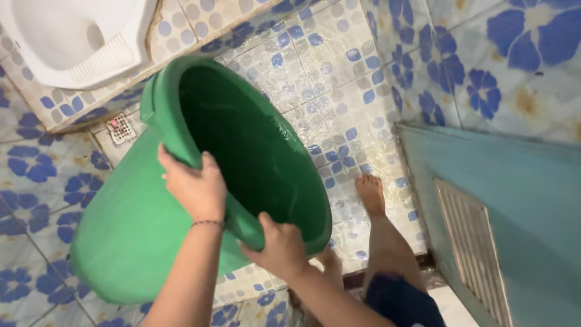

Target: The person picks up a green bucket, pours out some water, and places it back on the floor. They then use a pink scoop to fill the bucket with water from a wall tap and add liquid from a blue bottle. Finally, they pick up a blue sponge and a green brush.

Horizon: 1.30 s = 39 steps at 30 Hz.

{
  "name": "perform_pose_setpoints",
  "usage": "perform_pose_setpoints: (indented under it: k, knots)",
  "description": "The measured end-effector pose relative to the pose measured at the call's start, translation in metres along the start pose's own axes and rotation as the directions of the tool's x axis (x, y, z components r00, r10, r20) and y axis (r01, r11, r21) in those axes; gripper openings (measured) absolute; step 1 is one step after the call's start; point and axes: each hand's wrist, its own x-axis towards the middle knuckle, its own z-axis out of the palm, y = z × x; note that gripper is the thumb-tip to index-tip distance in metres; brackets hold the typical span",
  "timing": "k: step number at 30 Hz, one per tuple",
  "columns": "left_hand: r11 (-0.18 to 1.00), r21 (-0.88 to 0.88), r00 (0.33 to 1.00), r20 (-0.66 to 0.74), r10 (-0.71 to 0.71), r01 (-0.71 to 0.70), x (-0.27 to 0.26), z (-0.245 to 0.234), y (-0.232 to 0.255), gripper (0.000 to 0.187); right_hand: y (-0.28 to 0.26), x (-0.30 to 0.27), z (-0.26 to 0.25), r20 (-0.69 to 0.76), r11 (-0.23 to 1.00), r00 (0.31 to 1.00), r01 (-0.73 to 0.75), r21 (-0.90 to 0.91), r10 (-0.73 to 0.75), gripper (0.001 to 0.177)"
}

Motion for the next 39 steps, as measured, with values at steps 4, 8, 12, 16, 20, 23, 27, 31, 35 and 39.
perform_pose_setpoints:
  k: [4,8,12,16,20,23,27,31,35,39]
  knots:
    - [0.997,-0.033,0.998,-0.017,0.062,-0.063,0.000,0.008,-0.006,0.076,0.020,0.003,0.009,-0.172,0.981,0.966,0.188,-0.055,-0.195,0.067]
    - [0.997,-0.006,0.996,-0.017,0.083,-0.083,0.022,0.010,-0.010,0.077,0.014,0.012,0.009,-0.093,0.992,0.988,0.124,0.037,-0.120,0.058]
    - [0.993,-0.022,0.992,-0.040,0.117,-0.118,0.025,0.008,-0.005,0.079,0.004,0.019,0.004,0.033,0.994,0.997,0.065,0.091,-0.068,0.056]
    - [0.998,-0.019,0.998,0.019,-0.063,0.064,0.028,0.002,0.023,0.075,0.000,0.032,-0.017,0.168,0.998,0.985,0.013,0.061,-0.023,0.056]
    - [0.975,-0.037,0.969,0.125,-0.214,0.220,0.017,0.010,0.053,0.074,-0.001,0.026,-0.039,0.188,0.995,0.982,-0.028,0.098,0.009,0.048]
    - [0.993,-0.113,0.998,0.049,-0.028,0.034,0.014,0.036,0.082,0.077,0.007,0.034,-0.077,0.202,0.987,0.977,-0.096,0.127,0.069,0.054]
    - [0.990,-0.138,0.999,0.046,0.001,0.005,0.015,0.069,0.111,0.079,0.015,0.047,-0.124,0.172,0.996,0.985,-0.002,0.084,-0.013,0.054]
    - [0.995,-0.098,0.999,0.042,0.015,-0.011,0.021,0.078,0.111,0.080,0.007,0.058,-0.139,0.218,0.989,0.976,-0.032,0.145,0.000,0.054]
    - [0.997,-0.060,0.998,0.039,0.053,-0.050,0.041,0.077,0.098,0.079,-0.002,0.067,-0.137,0.184,0.981,0.978,0.063,0.185,-0.098,0.049]
    - [0.998,-0.046,0.998,0.058,0.039,-0.036,0.059,0.091,0.097,0.084,0.000,0.077,-0.143,0.174,0.985,0.982,0.045,0.168,-0.074,0.048]
